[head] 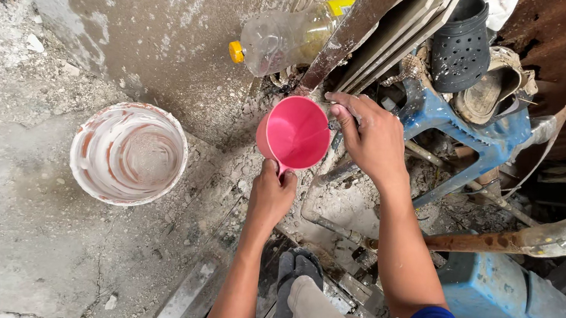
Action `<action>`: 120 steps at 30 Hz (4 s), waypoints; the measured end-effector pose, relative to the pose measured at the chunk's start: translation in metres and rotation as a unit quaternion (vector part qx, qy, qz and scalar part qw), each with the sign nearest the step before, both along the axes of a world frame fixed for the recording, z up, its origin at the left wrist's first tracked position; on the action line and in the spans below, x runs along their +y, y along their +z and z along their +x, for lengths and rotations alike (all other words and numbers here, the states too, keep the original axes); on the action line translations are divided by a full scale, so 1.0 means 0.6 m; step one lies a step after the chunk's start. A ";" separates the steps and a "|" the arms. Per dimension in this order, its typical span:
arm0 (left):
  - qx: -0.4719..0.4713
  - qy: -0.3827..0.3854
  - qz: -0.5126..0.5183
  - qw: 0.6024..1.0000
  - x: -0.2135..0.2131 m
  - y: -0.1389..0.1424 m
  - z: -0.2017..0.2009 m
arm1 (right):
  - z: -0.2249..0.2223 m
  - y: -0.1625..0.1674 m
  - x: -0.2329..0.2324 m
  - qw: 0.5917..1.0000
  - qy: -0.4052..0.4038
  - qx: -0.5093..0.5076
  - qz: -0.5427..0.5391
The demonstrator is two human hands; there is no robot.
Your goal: The person wipes long white plaster cornice moldings with a cloth, then brushes the recessed ornate trim of the moldings. They carry a plaster-covered bowl across the workshop, fill a pink cup with water from a tap, and open a woven sack of plaster powder.
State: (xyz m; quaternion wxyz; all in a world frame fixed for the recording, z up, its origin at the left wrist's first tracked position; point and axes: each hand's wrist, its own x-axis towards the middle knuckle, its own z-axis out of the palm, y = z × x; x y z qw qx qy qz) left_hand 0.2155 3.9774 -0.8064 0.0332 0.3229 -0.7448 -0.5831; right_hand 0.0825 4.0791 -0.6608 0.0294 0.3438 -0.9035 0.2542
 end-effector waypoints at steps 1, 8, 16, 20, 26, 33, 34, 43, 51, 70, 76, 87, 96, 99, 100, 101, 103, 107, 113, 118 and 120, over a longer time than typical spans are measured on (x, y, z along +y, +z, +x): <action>0.000 0.007 0.004 1.000 0.000 -0.001 0.001 | 0.002 0.000 0.001 1.000 0.004 0.004 -0.010; 0.061 0.050 0.057 0.995 0.008 -0.028 0.001 | 0.007 -0.004 0.005 0.999 0.010 0.010 -0.035; 0.060 0.084 0.193 0.976 0.022 -0.022 -0.009 | 0.009 -0.004 0.012 0.998 0.028 0.027 -0.039; 0.032 0.076 0.238 0.968 0.020 -0.003 -0.011 | 0.008 -0.003 0.014 0.999 0.022 0.029 -0.037; 0.016 0.077 0.231 0.970 0.014 -0.002 -0.012 | 0.007 -0.010 0.011 0.998 0.021 0.042 -0.040; 0.021 0.076 0.179 0.981 0.007 -0.022 -0.010 | 0.007 -0.021 0.004 0.997 0.027 0.051 -0.046; 0.016 0.076 0.181 0.980 0.006 -0.024 -0.010 | 0.007 -0.021 0.004 0.998 0.023 0.048 -0.043; 0.010 0.070 0.147 0.987 -0.004 -0.024 -0.009 | 0.010 -0.019 0.001 0.999 0.009 0.038 -0.034; -0.021 0.060 0.168 0.984 -0.005 -0.018 -0.010 | 0.009 -0.023 0.005 0.999 0.007 0.035 -0.038; -0.023 0.071 0.130 0.989 -0.006 -0.043 -0.008 | 0.006 -0.030 0.015 0.998 0.002 0.045 -0.042; -0.018 0.067 0.128 0.989 -0.009 -0.043 -0.006 | 0.010 -0.028 0.011 0.998 -0.002 0.039 -0.043; -0.048 0.053 0.164 0.984 -0.013 -0.041 -0.005 | 0.010 -0.029 0.010 0.997 0.009 0.052 -0.055; -0.039 0.074 0.149 0.985 -0.017 -0.042 -0.004 | 0.008 -0.031 0.010 0.998 0.005 0.046 -0.053; -0.029 0.079 0.139 0.987 -0.018 -0.041 -0.007 | 0.006 -0.032 0.009 0.998 0.001 0.045 -0.053; -0.028 0.083 0.139 0.986 -0.018 -0.041 -0.008 | 0.005 -0.032 0.009 0.998 -0.002 0.045 -0.049; -0.028 0.087 0.139 0.986 -0.018 -0.040 -0.009 | 0.005 -0.032 0.009 0.998 -0.004 0.046 -0.045; -0.031 0.088 0.144 0.985 -0.019 -0.038 -0.010 | 0.004 -0.031 0.009 0.998 -0.008 0.046 -0.039; -0.040 0.089 0.174 0.980 -0.019 -0.034 -0.010 | 0.003 -0.029 0.009 0.998 -0.004 0.046 -0.040; -0.036 0.093 0.146 0.984 -0.019 -0.046 -0.010 | 0.003 -0.029 0.009 0.998 -0.005 0.045 -0.040; -0.028 0.090 0.099 0.991 -0.018 -0.065 -0.009 | 0.003 -0.030 0.010 0.997 -0.001 0.054 -0.045; -0.026 0.091 0.092 0.991 -0.017 -0.071 -0.009 | 0.003 -0.030 0.011 0.998 -0.005 0.053 -0.042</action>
